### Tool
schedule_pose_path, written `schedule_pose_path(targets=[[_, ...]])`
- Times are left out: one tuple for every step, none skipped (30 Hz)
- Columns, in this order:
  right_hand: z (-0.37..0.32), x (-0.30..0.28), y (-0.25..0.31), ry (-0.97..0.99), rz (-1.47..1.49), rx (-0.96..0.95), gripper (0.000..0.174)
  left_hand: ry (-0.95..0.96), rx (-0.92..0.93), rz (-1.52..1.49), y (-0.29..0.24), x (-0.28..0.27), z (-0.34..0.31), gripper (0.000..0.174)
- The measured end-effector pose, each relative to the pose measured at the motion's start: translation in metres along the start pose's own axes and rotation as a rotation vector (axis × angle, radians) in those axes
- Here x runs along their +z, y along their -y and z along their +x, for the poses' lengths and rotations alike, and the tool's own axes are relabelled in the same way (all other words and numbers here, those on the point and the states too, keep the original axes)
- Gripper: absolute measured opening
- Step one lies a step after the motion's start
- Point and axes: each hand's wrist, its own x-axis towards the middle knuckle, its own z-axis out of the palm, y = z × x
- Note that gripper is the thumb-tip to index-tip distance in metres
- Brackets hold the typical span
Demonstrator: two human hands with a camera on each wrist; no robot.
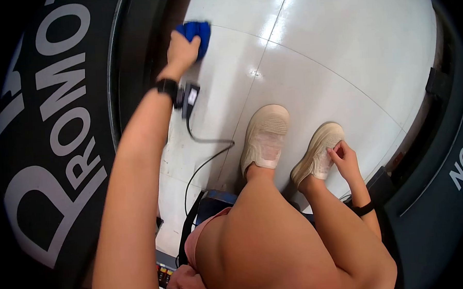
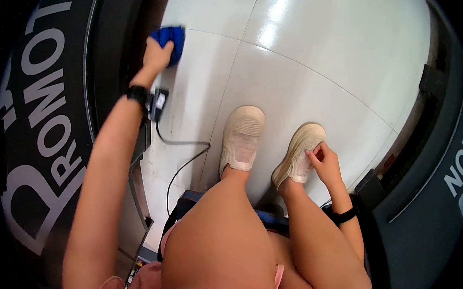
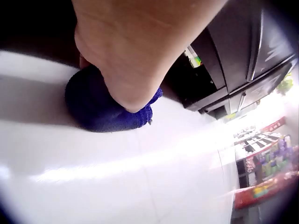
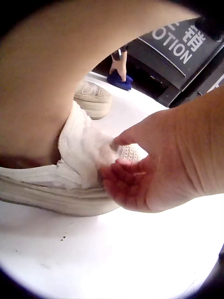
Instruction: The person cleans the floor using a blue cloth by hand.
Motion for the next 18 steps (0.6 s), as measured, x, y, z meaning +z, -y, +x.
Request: schedule_pose_path(targets=[[-0.001,0.0,0.002,-0.004,0.004,0.006,0.022,0.019,0.012,0.023,0.007,0.003,-0.023,0.059],[-0.002,-0.001,0.006,-0.006,-0.004,0.009,0.022,0.069,-0.022,0.035,0.007,0.001,-0.048,0.059],[-0.003,0.001,0.009,-0.008,-0.01,0.011,0.022,0.112,-0.042,0.035,0.002,-0.003,-0.071,0.059],[-0.003,0.002,0.009,-0.008,-0.003,0.014,0.022,0.115,-0.037,0.039,0.012,0.006,-0.087,0.058],[-0.002,0.002,0.007,-0.016,-0.002,0.013,0.022,0.074,0.009,0.051,0.01,0.006,-0.1,0.054],[-0.002,0.003,0.007,-0.024,-0.005,0.013,0.022,0.104,-0.05,0.075,0.0,0.003,-0.1,0.053],[-0.002,0.004,0.005,-0.02,-0.006,0.019,0.022,0.139,-0.113,0.096,-0.011,-0.003,-0.099,0.051],[-0.001,0.004,0.003,-0.007,0.011,0.026,0.021,0.133,-0.113,0.128,-0.015,-0.005,-0.098,0.049],[0.0,0.001,0.002,0.005,0.026,0.031,0.021,0.132,-0.117,0.117,-0.016,-0.004,-0.095,0.049],[0.001,0.0,0.003,0.021,-0.016,0.031,0.022,0.117,-0.086,0.132,-0.014,-0.004,-0.091,0.049],[0.001,-0.002,0.002,0.017,-0.02,0.032,0.022,0.101,-0.048,0.15,-0.013,-0.005,-0.085,0.049],[0.002,-0.002,0.003,0.029,-0.041,0.032,0.022,0.071,-0.045,0.148,-0.014,-0.005,-0.075,0.05],[0.003,-0.003,0.004,0.041,-0.063,0.032,0.022,0.018,-0.027,0.119,-0.012,-0.003,-0.063,0.053],[0.003,-0.005,0.005,0.042,-0.066,0.032,0.022,-0.005,-0.077,0.094,-0.014,-0.001,-0.046,0.053],[0.002,-0.005,0.006,0.033,-0.057,0.039,0.023,-0.029,-0.125,0.073,-0.018,-0.003,-0.028,0.053],[0.002,-0.003,0.008,0.023,-0.039,0.041,0.023,0.033,-0.172,0.056,-0.027,-0.012,-0.009,0.052],[0.004,-0.001,0.008,0.017,-0.031,0.028,0.023,0.088,-0.214,0.036,-0.035,-0.018,0.011,0.054],[0.003,-0.002,0.007,0.023,-0.052,0.04,0.024,0.08,-0.211,0.011,-0.037,-0.017,0.031,0.055]])
